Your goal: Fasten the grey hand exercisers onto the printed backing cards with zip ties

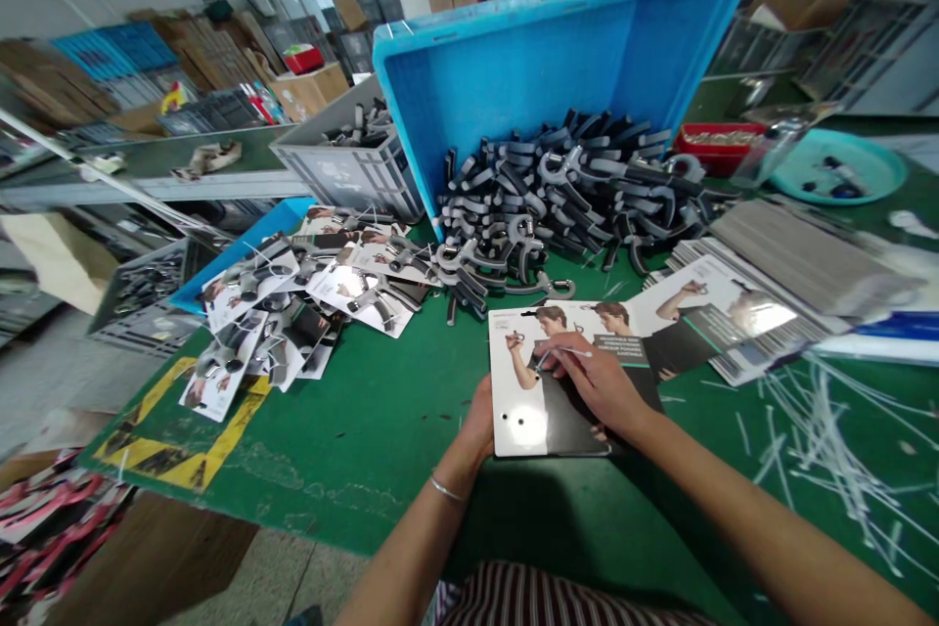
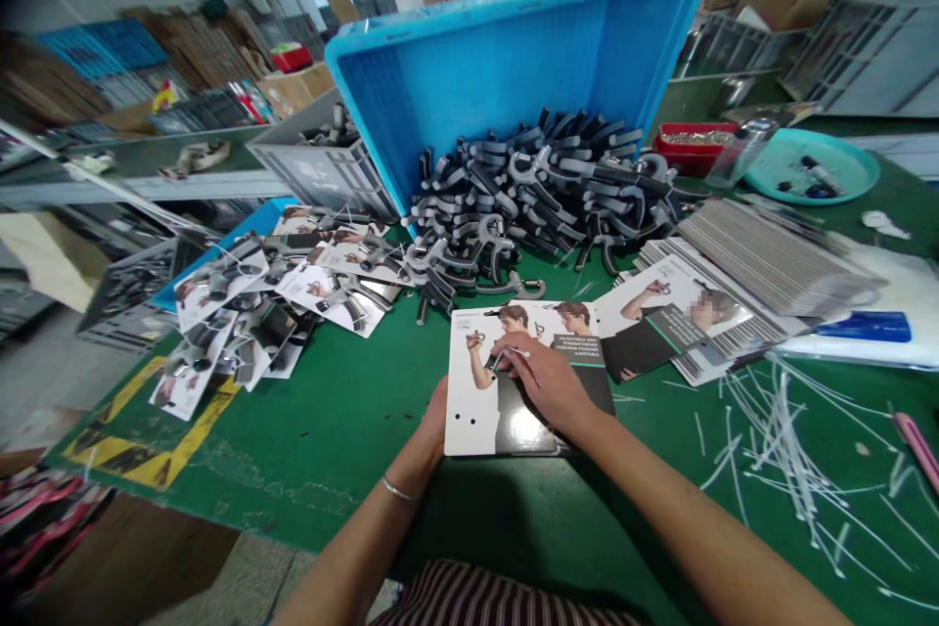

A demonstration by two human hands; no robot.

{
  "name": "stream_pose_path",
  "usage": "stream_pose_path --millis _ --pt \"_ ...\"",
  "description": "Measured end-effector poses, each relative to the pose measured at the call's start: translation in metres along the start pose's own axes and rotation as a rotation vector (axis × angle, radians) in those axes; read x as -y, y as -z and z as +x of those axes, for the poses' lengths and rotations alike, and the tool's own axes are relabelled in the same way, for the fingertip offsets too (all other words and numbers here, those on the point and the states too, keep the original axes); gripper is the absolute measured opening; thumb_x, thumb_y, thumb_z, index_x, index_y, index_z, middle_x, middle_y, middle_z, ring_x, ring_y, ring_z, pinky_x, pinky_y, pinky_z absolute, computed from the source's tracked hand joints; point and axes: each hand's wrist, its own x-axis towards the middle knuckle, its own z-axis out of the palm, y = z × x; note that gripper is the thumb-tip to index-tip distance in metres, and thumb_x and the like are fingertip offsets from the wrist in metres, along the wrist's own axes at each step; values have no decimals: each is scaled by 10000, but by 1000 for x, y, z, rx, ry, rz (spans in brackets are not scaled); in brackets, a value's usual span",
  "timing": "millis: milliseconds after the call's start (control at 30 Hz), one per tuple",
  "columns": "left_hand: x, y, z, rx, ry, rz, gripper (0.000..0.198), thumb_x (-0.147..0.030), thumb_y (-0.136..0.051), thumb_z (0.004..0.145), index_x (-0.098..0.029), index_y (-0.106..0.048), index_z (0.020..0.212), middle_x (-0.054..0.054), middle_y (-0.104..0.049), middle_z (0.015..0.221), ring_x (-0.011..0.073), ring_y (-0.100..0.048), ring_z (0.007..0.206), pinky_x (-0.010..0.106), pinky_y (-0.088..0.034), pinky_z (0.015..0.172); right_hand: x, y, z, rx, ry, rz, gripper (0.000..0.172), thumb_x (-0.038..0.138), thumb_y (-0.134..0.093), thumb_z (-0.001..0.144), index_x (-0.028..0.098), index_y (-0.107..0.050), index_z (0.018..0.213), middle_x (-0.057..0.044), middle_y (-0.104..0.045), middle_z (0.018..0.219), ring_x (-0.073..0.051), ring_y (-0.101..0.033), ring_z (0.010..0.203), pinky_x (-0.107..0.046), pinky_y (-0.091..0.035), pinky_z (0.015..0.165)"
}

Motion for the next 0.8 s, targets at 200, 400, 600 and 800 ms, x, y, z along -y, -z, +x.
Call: stream_pose_path --millis 200,400,600,800 --pt "-4 -1 -2 90 -81 56 538 -354 -839 617 -99 -677 1063 27 -691 691 124 -584 515 231 -450 527 2 2 -3 -90 -34 61 247 331 -375 1027 229 -583 1113 -46 -649 959 -136 -651 737 -287 -555 706" --pt "-1 -1 -4 103 -76 91 431 -374 -818 645 -90 -683 939 5 -643 603 93 -523 440 215 -410 475 -1 2 -8 -100 -9 63 254 318 -376 1026 235 -577 1157 -52 -651 976 -148 -659 770 -289 -553 713" --pt "2 3 4 71 -149 148 444 -378 -795 678 -119 -689 1023 14 -683 672 141 -609 573 246 -488 585 1 4 -1 95 104 -111 246 271 -376 1020 229 -610 1086 -68 -658 1016 -192 -626 931 -351 -500 863" --pt "0 19 -1 53 -536 686 357 -211 -744 719 -188 -717 1074 74 -713 1111 236 -644 1003 341 -483 914 5 12 4 114 60 -99 185 271 -467 993 226 -642 1032 -63 -659 1020 -204 -599 983 -356 -456 904"
